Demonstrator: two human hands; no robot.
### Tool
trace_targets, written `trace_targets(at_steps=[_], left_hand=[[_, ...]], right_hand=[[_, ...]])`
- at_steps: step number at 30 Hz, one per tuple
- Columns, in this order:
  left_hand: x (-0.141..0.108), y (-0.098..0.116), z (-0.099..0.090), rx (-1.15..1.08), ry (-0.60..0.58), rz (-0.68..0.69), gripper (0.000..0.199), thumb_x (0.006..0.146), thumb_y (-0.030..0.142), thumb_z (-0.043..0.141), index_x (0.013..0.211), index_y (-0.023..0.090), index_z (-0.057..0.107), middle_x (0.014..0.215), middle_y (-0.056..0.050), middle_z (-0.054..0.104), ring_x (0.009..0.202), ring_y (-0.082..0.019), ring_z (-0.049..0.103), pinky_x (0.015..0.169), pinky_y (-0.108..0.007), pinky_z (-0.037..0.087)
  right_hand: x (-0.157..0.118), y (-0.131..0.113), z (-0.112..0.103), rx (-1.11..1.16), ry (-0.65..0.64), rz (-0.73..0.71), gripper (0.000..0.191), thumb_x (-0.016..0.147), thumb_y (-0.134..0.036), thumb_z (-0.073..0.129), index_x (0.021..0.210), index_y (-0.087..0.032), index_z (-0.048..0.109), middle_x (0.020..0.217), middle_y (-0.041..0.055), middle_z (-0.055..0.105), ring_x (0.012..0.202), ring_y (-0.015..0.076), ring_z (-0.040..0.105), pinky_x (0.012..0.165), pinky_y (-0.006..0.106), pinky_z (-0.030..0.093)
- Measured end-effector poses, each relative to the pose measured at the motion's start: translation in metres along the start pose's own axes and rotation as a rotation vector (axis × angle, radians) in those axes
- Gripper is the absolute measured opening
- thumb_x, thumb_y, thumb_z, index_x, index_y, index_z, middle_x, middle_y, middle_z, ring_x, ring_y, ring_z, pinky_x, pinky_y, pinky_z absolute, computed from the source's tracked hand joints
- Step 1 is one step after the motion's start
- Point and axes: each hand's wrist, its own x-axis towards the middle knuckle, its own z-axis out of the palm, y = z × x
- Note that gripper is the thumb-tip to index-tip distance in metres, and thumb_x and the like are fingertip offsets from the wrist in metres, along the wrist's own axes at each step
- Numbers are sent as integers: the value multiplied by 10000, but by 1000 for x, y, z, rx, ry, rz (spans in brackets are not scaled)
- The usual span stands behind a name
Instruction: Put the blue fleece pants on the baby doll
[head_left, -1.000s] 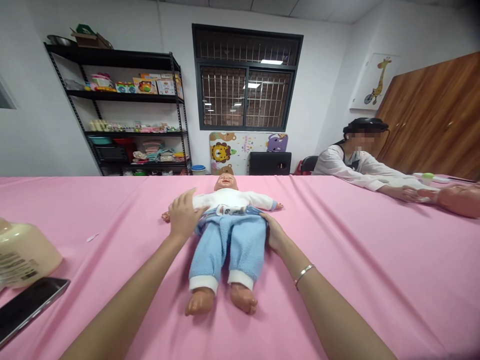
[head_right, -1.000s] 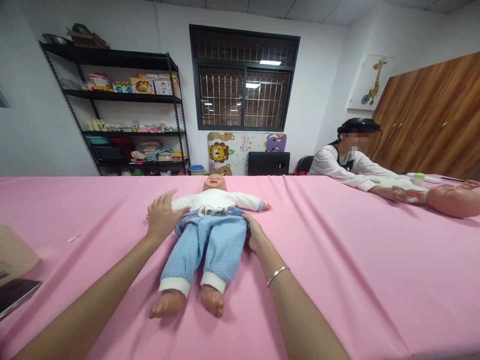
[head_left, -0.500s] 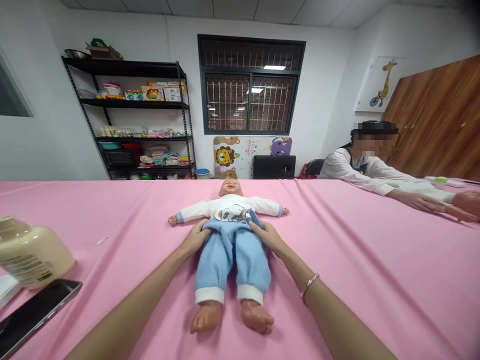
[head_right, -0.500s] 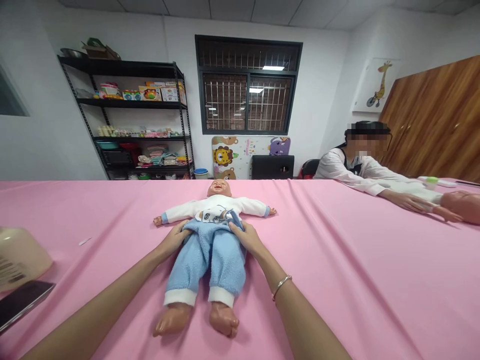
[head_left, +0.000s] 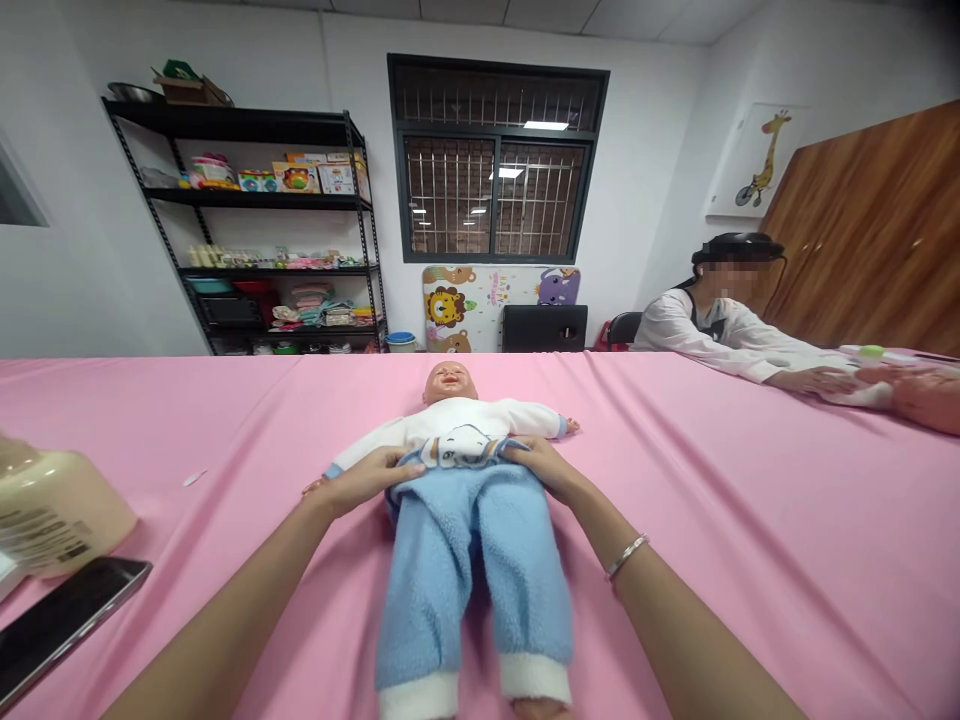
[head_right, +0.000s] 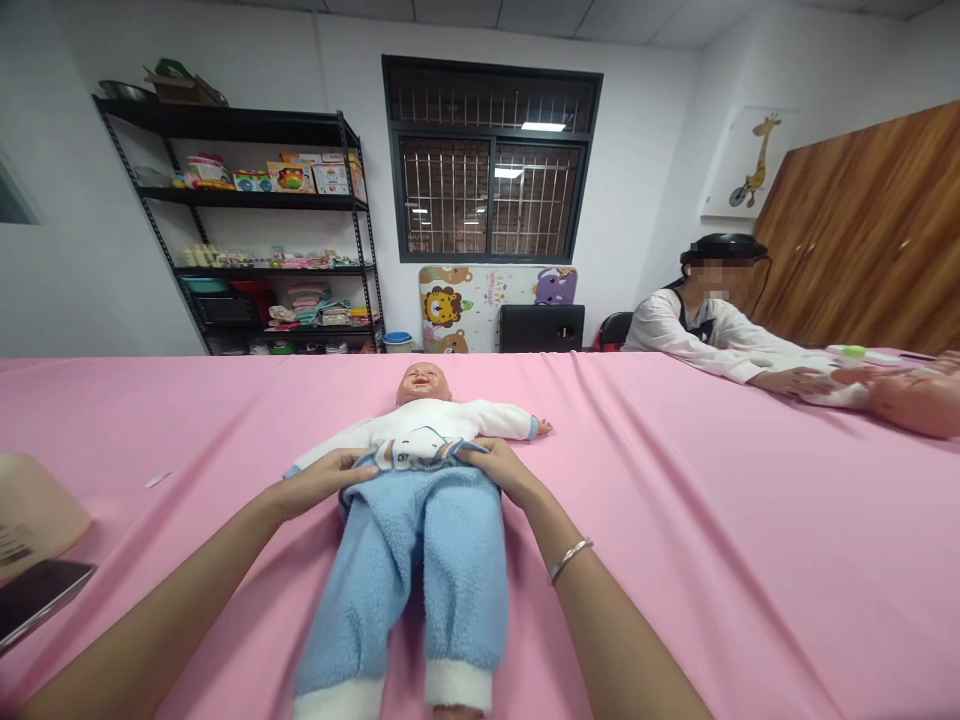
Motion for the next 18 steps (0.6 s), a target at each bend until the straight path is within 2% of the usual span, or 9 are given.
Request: trace_targets(at_steps=[3, 5, 7, 9, 11, 14, 16, 18], left_hand=[[8, 3, 9, -56, 218, 84, 415, 752, 486, 582, 999, 154, 611, 981, -54, 621, 934, -229, 545, 832, -333, 431], [15, 0, 15, -113, 307, 148, 418, 769, 482, 565, 1038, 162, 576, 1004, -42, 613, 937, -205, 545, 823, -305, 434], [23, -7, 18, -105, 389, 188, 408, 777, 479, 556, 1035, 164, 561, 995, -36, 611, 935, -193, 544, 818, -288, 428], [29, -15, 17, 1, 493, 189, 386, 764, 493, 559, 939, 150, 585, 897, -29, 618, 865, -194, 551, 766, -276, 426], [31, -22, 11, 152, 549, 151, 379, 732, 512, 578, 830, 147, 607, 801, -19, 617, 797, -204, 550, 709, -270, 417], [24, -23, 2, 262, 453, 54, 366, 697, 520, 594, 752, 161, 640, 770, -21, 637, 801, -242, 556, 711, -282, 412], [15, -19, -2, 255, 317, -8, 320, 697, 486, 593, 738, 175, 656, 805, -25, 652, 837, -260, 559, 750, -294, 409], [7, -13, -3, 207, 206, -32, 235, 700, 411, 589, 734, 187, 651, 823, -16, 648, 841, -251, 555, 763, -296, 406]], right_hand=[[4, 0, 0, 321, 65, -85, 427, 621, -430, 711, 958, -176, 642, 1002, 53, 637, 906, 200, 572, 808, 299, 436], [8, 2, 1, 413, 115, -121, 440, 599, -426, 722, 952, -179, 632, 983, 49, 638, 885, 195, 574, 793, 296, 439], [13, 9, 2, 326, 245, -148, 397, 590, -448, 712, 848, -159, 630, 842, 36, 641, 772, 179, 566, 725, 289, 435], [19, 19, 2, 74, 428, -188, 340, 597, -464, 686, 699, -153, 595, 654, 7, 586, 640, 157, 516, 646, 277, 403], [23, 30, 1, -208, 545, -226, 308, 639, -457, 644, 613, -166, 548, 556, -11, 522, 576, 147, 470, 610, 272, 369], [23, 39, 1, -395, 533, -213, 267, 717, -437, 577, 642, -181, 579, 595, 10, 563, 616, 175, 503, 633, 279, 375], [21, 38, 2, -363, 476, -172, 259, 728, -432, 578, 682, -181, 624, 664, 31, 611, 691, 203, 539, 668, 291, 401], [18, 34, 3, -228, 406, -141, 253, 718, -419, 609, 721, -171, 656, 742, 42, 642, 774, 220, 555, 708, 304, 425]])
